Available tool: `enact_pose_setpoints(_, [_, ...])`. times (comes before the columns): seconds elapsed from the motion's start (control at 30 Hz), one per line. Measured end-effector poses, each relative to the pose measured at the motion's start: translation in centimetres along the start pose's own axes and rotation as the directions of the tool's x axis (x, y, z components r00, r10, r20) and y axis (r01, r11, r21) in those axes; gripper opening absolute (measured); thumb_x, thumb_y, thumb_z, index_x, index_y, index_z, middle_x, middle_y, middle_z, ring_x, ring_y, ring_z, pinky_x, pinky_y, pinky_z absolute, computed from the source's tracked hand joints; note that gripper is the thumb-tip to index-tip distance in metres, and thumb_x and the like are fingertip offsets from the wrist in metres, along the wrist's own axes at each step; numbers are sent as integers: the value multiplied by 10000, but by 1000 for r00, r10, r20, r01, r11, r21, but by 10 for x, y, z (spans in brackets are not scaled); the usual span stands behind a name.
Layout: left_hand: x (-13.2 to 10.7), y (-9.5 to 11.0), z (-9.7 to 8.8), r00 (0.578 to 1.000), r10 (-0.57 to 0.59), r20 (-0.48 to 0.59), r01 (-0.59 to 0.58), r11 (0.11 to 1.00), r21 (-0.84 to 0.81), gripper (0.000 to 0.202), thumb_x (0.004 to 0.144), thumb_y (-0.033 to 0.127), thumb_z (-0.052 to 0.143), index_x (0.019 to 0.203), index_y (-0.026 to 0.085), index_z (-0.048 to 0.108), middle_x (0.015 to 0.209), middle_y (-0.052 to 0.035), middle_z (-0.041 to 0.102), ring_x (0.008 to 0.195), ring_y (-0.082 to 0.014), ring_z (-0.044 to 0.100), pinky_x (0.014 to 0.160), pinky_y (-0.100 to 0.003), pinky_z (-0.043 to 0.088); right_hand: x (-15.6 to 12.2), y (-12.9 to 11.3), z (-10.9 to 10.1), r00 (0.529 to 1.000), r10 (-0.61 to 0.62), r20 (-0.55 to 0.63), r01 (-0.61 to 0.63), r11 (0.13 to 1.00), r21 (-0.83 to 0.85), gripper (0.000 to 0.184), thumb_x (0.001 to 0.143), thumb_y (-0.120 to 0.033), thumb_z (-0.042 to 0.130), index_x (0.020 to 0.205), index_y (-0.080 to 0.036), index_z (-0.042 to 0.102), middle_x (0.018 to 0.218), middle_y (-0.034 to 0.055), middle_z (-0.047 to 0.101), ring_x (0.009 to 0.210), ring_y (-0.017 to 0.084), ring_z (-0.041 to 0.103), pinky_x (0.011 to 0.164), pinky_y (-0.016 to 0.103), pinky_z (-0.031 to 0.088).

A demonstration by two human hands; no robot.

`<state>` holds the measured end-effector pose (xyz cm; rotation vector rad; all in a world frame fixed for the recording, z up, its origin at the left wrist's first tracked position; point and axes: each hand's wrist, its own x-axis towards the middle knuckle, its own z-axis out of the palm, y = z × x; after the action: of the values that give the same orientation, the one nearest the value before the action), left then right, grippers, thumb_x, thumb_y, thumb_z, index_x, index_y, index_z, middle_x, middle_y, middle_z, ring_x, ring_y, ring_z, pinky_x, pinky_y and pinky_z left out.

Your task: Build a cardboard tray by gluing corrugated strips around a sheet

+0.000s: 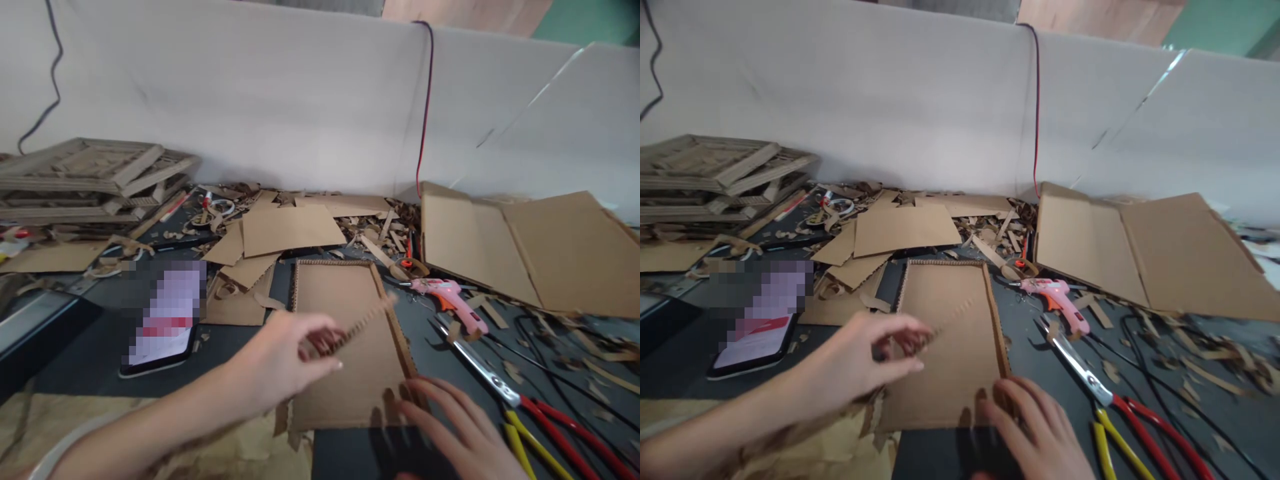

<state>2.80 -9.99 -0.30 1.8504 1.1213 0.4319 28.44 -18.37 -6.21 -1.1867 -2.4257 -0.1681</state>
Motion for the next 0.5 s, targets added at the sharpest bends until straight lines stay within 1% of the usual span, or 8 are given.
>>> enact_pose_setpoints(0.03, [2, -1, -6, 998, -59, -37, 50, 973, -227, 213, 678, 273, 667, 864, 206, 589, 802, -24, 673, 705, -171, 628, 597, -247, 473, 14, -9, 6, 1000, -26, 17, 27, 999, -31, 326, 720, -466, 596, 973, -260, 614, 947, 59, 668, 867, 236, 612, 666, 314, 482])
enact_pose_setpoints(0.1, [7, -5, -12, 983, -178, -40, 125, 817, -563, 247, 628, 270, 710, 813, 195, 565, 775, -5, 648, 720, -145, 624, 575, -208, 475, 34, -17, 17, 1000, 6, 31, -4, 999, -51, 210, 805, -397, 521, 938, -265, 615, 923, 34, 675, 849, 225, 615, 677, 339, 474])
enact_pose_setpoints(0.17, [12, -11, -12, 961, -271, -55, 150, 676, -722, 248, 621, 266, 718, 784, 181, 552, 730, 10, 616, 704, -123, 619, 545, -180, 469, 46, -15, 24, 997, 74, 38, -72, 997, -36, 183, 861, -304, 451, 928, -254, 614, 918, 30, 671, 844, 216, 612, 703, 358, 465])
enact_pose_setpoints(0.23, [16, -17, -8, 936, -332, -120, 120, 618, -777, 260, 615, 269, 727, 761, 173, 535, 696, 20, 594, 680, -113, 614, 528, -170, 468, 56, -11, 27, 991, 129, 35, -129, 992, -4, 207, 874, -222, 416, 909, -234, 619, 919, 43, 663, 863, 227, 604, 748, 400, 454])
enact_pose_setpoints(0.33, [20, -22, -2, 912, -338, -232, 33, 624, -781, 302, 591, 281, 745, 720, 178, 492, 660, 39, 577, 641, -104, 602, 524, -172, 481, 71, -11, 23, 984, 173, 46, -179, 965, 194, 166, 842, -185, 469, 915, -206, 616, 924, 57, 654, 883, 224, 594, 798, 409, 453])
enact_pose_setpoints(0.4, [20, -23, 0, 907, -309, -287, -20, 647, -762, 316, 587, 286, 746, 714, 180, 477, 640, 51, 569, 623, -96, 591, 524, -170, 486, 81, -17, 18, 972, 215, 98, -236, 877, 419, 192, 792, -230, 564, 977, -186, 594, 950, 63, 654, 880, 197, 602, 787, 339, 481])
enact_pose_setpoints(0.43, [20, -23, 1, 907, -293, -302, -39, 657, -753, 318, 588, 286, 745, 713, 180, 472, 630, 55, 566, 616, -92, 586, 521, -167, 486, 85, -21, 17, 960, 246, 133, -279, 808, 518, 258, 759, -258, 610, 1004, -182, 584, 957, 60, 658, 871, 184, 610, 771, 304, 494])
enact_pose_setpoints(0.5, [20, -23, 3, 910, -269, -316, -62, 664, -745, 314, 596, 279, 741, 714, 179, 467, 622, 59, 568, 601, -83, 575, 512, -158, 481, 91, -28, 18, 933, 312, 179, -350, 669, 656, 286, 723, -276, 648, 991, -188, 596, 919, 38, 679, 823, 162, 630, 745, 265, 507])
